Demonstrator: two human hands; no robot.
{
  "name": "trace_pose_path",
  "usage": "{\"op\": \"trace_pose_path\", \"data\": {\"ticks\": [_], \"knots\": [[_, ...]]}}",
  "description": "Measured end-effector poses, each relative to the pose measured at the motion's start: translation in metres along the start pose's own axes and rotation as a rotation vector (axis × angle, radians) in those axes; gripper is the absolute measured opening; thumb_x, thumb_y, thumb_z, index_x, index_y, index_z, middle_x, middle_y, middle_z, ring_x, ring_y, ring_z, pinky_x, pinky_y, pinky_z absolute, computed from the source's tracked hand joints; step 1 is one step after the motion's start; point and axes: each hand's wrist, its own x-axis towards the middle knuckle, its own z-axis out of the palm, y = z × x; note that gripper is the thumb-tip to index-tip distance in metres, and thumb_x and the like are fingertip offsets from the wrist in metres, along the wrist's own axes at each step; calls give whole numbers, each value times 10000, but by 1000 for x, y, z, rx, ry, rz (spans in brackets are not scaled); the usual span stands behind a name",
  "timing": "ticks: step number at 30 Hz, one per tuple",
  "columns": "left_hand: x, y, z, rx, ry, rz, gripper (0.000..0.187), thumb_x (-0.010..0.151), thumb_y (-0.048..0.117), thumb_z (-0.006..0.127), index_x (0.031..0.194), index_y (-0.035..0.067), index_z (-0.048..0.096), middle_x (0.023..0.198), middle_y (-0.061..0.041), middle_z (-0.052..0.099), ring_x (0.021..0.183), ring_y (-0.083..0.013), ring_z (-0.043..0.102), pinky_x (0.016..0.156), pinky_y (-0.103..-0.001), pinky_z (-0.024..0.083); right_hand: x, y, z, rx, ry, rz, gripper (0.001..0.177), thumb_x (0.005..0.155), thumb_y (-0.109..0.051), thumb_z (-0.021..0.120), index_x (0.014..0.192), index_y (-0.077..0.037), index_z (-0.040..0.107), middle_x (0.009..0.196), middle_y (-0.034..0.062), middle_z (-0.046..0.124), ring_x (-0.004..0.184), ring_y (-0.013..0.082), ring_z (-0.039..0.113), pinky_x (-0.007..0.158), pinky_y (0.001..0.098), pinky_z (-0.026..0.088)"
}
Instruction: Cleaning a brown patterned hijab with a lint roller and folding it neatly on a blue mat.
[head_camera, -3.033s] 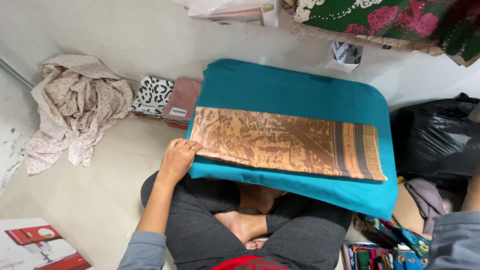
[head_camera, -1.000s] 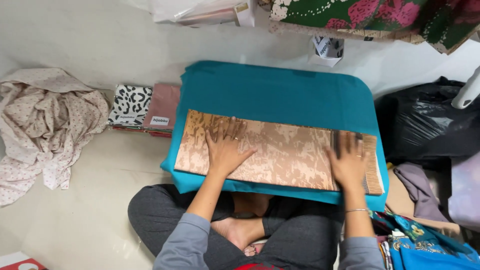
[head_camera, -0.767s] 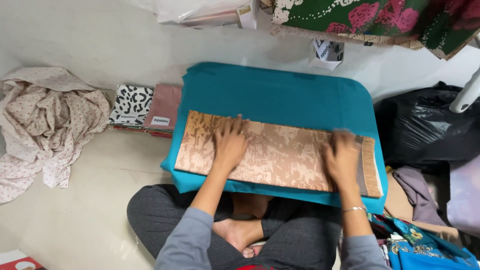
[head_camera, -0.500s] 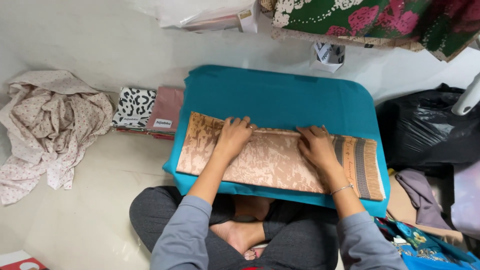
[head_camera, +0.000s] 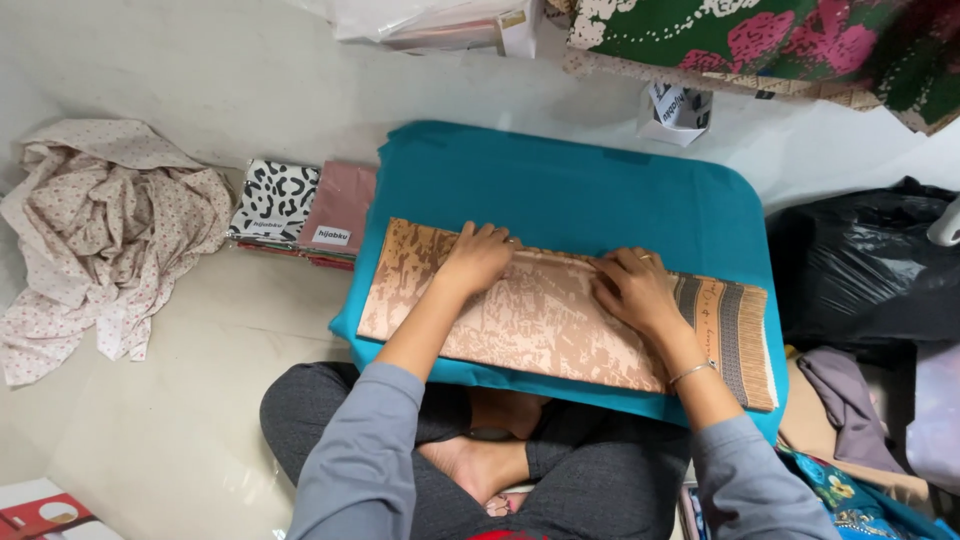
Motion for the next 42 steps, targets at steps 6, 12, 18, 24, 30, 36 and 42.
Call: {"op": "trace_pose_path", "data": {"ticks": [6,12,18,24,30,36,42], "knots": [[-8,-18,-23,-81,-158,-72,355,830,294,812,1144,148,736,1093,-93,740,1042,-300,704,967,-508,412,9,9,-10,124,-267,120,372,819,-439,706,1103,-201,728,936,50,719,960,313,707,918,494,486],[-52,-90,-40,29,-173,-305,243,851,329,789,1020,155,778,947,-85,765,982,-304,715,979,-526,366,-6,73,-49,145,-632,401,471,809,-544,650,1056,-164,778,950,134,799,982,418,745,859,548,558],[-84,-130,-32,-416,62,-533,319,783,312,823,1007,90,778,940,-122,752,878,-328,671,818,-436,485,-42,129,-75,175,-662,695,264,808,-260,727,1015,-126,822,864,67,814,731,248,719,696,335,556],[-88,-117,-25,-490,103,-784,403,901,341,736,1198,69,706,981,-166,747,870,-366,721,785,-470,558,-42,107,-99,270,-547,932,216,932,-123,715,1094,-37,829,917,170,799,802,280,713,779,369,552],[-74,-60,-28,3,298,-727,276,937,243,657,1136,52,652,997,-136,690,869,-271,630,773,-453,469,-57,86,-65,-123,-242,575,442,836,-191,768,1267,-105,730,1233,135,701,944,329,709,847,435,572],[-58,40,-11,-4,267,-290,300,962,225,546,1158,26,654,1128,-208,613,959,-318,546,789,-456,441,15,-94,-42,327,-171,301,478,848,-138,617,1321,-72,638,1194,143,683,936,302,656,819,401,539],[-79,19,-12,-96,183,-384,540,969,516,478,1389,202,605,1549,-31,468,1394,-299,414,1063,-536,337,-21,-111,8,125,-175,151,686,960,-558,496,1516,-156,477,1508,123,522,1247,345,545,1132,537,307]]}}
